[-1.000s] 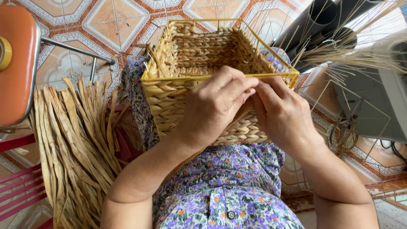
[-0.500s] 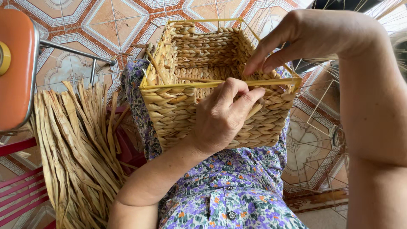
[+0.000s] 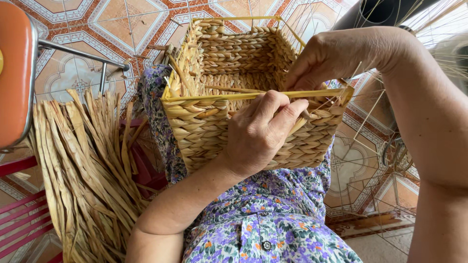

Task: The person weaves a rectangular basket using dried palm leaves. They interlace the leaves through a pre-formed frame, pulling and tightening each strand by hand to build up the basket walls.

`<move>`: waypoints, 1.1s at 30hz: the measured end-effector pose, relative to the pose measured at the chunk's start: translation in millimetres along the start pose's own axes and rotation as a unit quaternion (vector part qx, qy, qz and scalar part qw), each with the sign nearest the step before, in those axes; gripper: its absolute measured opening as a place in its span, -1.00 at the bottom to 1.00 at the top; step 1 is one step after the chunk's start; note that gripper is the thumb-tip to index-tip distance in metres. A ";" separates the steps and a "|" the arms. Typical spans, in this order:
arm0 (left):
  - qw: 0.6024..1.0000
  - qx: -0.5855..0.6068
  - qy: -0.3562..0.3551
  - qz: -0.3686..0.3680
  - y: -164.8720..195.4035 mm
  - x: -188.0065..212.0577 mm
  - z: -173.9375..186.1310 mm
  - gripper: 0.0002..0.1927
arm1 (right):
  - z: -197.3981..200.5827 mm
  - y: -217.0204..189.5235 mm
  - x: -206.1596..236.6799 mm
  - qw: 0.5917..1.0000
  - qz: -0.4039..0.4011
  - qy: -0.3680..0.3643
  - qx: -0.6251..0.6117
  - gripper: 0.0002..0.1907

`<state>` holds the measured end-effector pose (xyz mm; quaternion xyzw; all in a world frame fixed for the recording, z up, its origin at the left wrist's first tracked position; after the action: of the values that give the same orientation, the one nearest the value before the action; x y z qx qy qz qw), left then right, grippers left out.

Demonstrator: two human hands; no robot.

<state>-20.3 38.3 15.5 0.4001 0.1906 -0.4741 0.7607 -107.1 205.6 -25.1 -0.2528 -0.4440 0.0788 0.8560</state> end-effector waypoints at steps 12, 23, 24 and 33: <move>0.996 -0.080 -0.005 0.039 -0.2 13.5 35.1 -0.76 | -11.1 -32.7 -16.1 0.986 0.053 0.058 0.148 -0.70; 0.995 -0.095 -0.026 0.027 5.8 1.8 30.6 -0.67 | -4.8 -38.0 -5.6 0.997 0.064 0.040 -0.010 -0.70; 0.994 -0.104 -0.030 0.033 5.9 0.7 30.7 -0.65 | -4.4 -42.3 -4.3 0.995 0.090 0.039 -0.023 -0.72; 0.988 -0.131 -0.055 0.064 5.3 -9.8 25.0 -0.75 | 21.2 -13.8 34.1 0.950 0.223 0.185 -0.116 -0.79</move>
<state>-22.6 25.4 39.5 0.2819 0.1829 -0.4172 0.8444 -105.0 213.7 16.5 -0.4533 -0.2160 0.1668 0.8485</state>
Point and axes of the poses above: each hand's wrist, its own x-axis away from the middle knuckle, its own z-axis out of the back of the hand, y = z × x, the point moved 6 cm from there along -x, towards the middle knuckle, and after that the axes turned 8 degrees about -z, right-handed, at the moved point
